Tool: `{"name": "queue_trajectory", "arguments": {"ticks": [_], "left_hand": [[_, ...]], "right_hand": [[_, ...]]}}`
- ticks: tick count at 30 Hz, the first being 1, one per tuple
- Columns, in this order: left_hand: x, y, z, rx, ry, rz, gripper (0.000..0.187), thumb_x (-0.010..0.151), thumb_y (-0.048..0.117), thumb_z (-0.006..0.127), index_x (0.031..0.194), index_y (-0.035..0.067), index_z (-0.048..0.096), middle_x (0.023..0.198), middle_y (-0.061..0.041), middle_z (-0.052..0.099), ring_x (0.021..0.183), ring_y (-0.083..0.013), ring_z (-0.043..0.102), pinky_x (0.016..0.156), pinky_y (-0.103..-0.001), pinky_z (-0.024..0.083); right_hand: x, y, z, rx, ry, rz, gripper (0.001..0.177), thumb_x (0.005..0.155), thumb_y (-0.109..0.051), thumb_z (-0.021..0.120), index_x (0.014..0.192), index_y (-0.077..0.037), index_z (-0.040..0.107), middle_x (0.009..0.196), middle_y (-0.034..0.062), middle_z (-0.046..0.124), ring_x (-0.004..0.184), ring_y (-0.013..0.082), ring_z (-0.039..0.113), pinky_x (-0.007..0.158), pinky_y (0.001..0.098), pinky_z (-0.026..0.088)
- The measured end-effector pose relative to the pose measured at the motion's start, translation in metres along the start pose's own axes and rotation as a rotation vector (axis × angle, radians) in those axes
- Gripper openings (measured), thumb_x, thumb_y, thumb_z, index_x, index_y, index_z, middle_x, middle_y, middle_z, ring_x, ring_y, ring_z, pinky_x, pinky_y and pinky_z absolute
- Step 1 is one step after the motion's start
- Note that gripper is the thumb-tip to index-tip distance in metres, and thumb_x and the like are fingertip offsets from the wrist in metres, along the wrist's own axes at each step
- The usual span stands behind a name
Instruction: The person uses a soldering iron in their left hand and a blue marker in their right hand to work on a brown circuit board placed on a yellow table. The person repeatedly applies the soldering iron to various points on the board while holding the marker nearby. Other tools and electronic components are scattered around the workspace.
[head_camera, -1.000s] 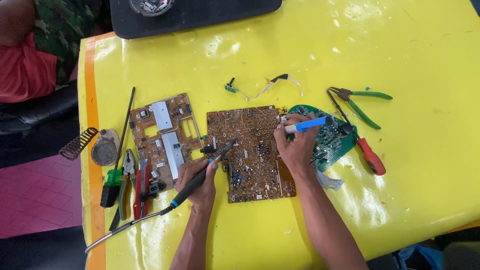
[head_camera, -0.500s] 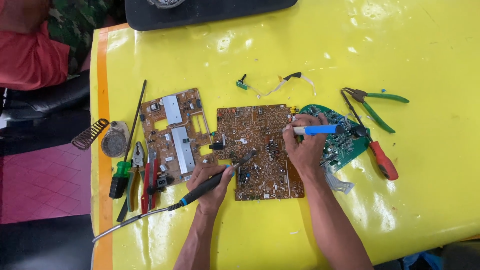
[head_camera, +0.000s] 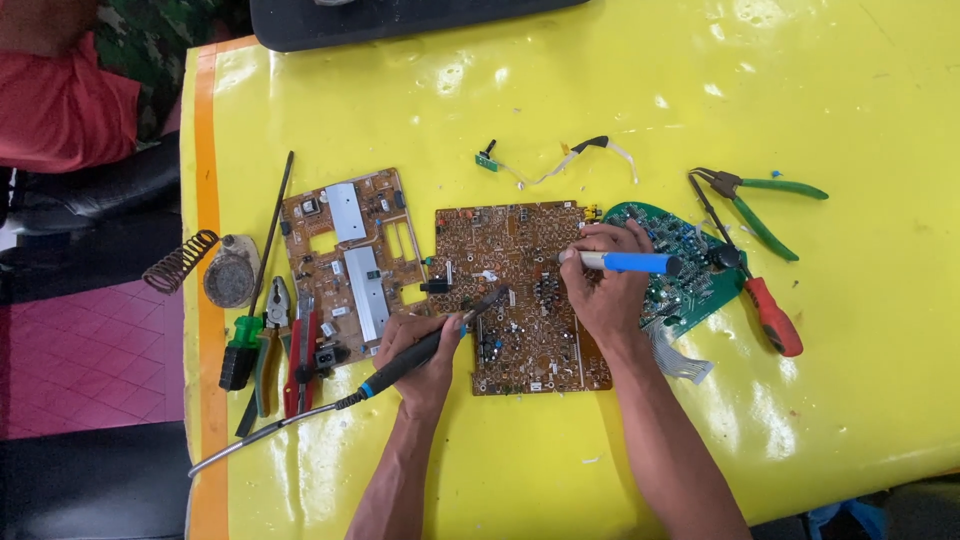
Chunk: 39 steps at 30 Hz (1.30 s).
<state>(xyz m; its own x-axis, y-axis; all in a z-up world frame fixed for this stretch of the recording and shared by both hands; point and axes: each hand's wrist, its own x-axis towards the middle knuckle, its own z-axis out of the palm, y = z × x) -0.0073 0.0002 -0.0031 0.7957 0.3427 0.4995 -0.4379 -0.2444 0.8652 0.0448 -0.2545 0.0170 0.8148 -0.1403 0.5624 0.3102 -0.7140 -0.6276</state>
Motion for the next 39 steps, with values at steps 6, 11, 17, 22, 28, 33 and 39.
{"name": "queue_trajectory", "arguments": {"ticks": [6,11,17,22,28,33,39], "left_hand": [[-0.003,0.001,-0.006,0.018,-0.029,0.038,0.013,0.080,0.008,0.094,0.085,0.003,0.083,0.075,-0.013,0.072,0.062,-0.0226,0.071,0.060,-0.030,0.058],[-0.002,0.004,-0.008,0.033,-0.028,0.023,0.012,0.080,0.007,0.093,0.085,0.002,0.083,0.076,-0.014,0.072,0.063,-0.0242,0.072,0.060,-0.030,0.059],[0.000,0.003,-0.005,0.020,-0.019,0.028,0.011,0.080,0.006,0.092,0.085,0.002,0.083,0.075,-0.013,0.071,0.064,-0.0237,0.072,0.061,-0.030,0.059],[-0.002,0.001,-0.006,0.017,0.024,0.022,0.010,0.082,0.006,0.091,0.087,0.003,0.083,0.076,-0.013,0.071,0.065,-0.0224,0.072,0.062,-0.030,0.059],[0.000,0.000,-0.008,0.031,0.010,0.006,0.010,0.084,0.006,0.090,0.086,0.002,0.082,0.076,-0.014,0.070,0.064,-0.0221,0.072,0.064,-0.030,0.059],[-0.003,-0.003,-0.006,0.022,0.026,0.026,0.011,0.082,0.007,0.091,0.085,0.003,0.082,0.075,-0.014,0.071,0.063,-0.0224,0.071,0.062,-0.029,0.059],[0.005,-0.005,-0.003,0.019,-0.031,0.012,0.011,0.083,0.007,0.091,0.085,0.002,0.081,0.074,-0.014,0.070,0.062,-0.0225,0.072,0.062,-0.030,0.059]], "right_hand": [[0.000,0.002,0.004,0.019,-0.012,0.023,0.018,0.105,-0.025,0.065,0.090,-0.016,0.068,0.083,0.0002,0.072,0.110,0.0248,0.072,0.120,0.0612,0.037],[-0.003,0.000,0.008,0.076,-0.050,0.009,0.018,0.105,-0.025,0.065,0.090,-0.015,0.067,0.089,0.0019,0.072,0.111,0.0274,0.073,0.118,0.0636,0.039],[-0.003,0.003,0.005,0.020,0.005,-0.045,0.015,0.104,-0.020,0.066,0.089,-0.017,0.066,0.086,-0.0011,0.071,0.110,0.0242,0.073,0.120,0.0591,0.038],[-0.004,0.017,0.007,0.004,0.031,-0.024,0.014,0.102,-0.020,0.071,0.089,-0.016,0.067,0.087,-0.0004,0.072,0.105,0.0262,0.075,0.115,0.0603,0.042],[-0.009,0.034,0.016,0.109,-0.006,0.033,0.008,0.099,-0.012,0.071,0.092,-0.012,0.067,0.085,0.0059,0.073,0.102,0.0344,0.075,0.114,0.0640,0.043],[-0.002,0.009,0.007,0.019,-0.025,-0.036,0.018,0.097,-0.012,0.073,0.082,-0.011,0.064,0.075,0.0066,0.070,0.102,0.0318,0.075,0.115,0.0638,0.039],[0.001,0.008,-0.003,0.016,0.018,-0.013,0.016,0.096,-0.014,0.071,0.082,-0.014,0.065,0.074,0.0040,0.071,0.103,0.0298,0.075,0.117,0.0620,0.039]]}}
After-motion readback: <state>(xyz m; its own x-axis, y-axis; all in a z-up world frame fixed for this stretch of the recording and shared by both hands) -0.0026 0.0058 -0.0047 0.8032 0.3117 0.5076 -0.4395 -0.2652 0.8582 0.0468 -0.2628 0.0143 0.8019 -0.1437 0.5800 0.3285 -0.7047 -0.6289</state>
